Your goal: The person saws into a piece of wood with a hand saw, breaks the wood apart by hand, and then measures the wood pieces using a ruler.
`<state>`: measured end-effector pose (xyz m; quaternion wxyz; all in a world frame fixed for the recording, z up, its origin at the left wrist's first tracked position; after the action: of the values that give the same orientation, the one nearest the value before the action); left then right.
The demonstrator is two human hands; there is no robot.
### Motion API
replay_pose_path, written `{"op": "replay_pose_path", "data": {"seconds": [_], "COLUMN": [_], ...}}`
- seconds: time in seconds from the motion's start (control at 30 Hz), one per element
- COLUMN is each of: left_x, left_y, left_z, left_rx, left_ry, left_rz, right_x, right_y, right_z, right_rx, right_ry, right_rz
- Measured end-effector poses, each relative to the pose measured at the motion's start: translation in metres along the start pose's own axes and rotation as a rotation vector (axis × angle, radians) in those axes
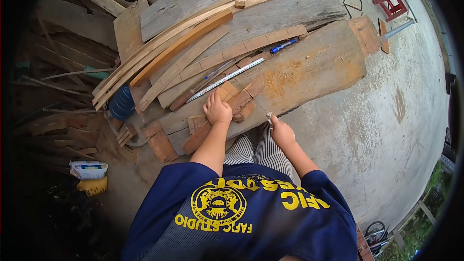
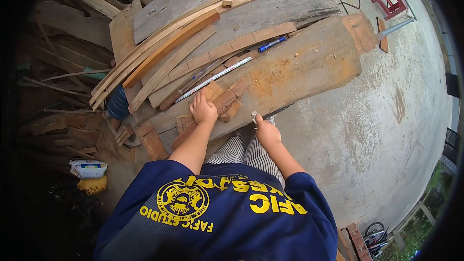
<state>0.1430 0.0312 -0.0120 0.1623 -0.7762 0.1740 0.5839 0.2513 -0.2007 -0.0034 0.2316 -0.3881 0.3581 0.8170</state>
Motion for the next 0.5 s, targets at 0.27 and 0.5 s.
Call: {"op": "replay_pose_path", "data": {"seconds": [0.27,0.5], "left_x": [0.000,0.004], "left_y": [-0.001,0.001], "left_z": [0.002,0.003], "left_rx": [-0.047,-0.082], "left_ry": [-0.015,-0.016], "left_rz": [0.032,0.048], "right_x": [-0.001,-0.025], "right_y": [0.004,0.033], "right_z": [0.004,-0.005], "right_rx": [0.153,0.147], "right_ry": [0.015,0.005], "right_rz": [0.057,0.054]}}
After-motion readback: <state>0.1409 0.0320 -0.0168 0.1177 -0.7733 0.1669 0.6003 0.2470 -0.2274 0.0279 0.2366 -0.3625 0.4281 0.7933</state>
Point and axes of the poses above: each hand's wrist, its own y-axis away from the middle knuckle, its own x-axis out of the palm, z = x × y, the point moved 10 cm from there along -y, towards the middle knuckle, and after that the axes turned 12 degrees about -z, right-handed, at the moved point
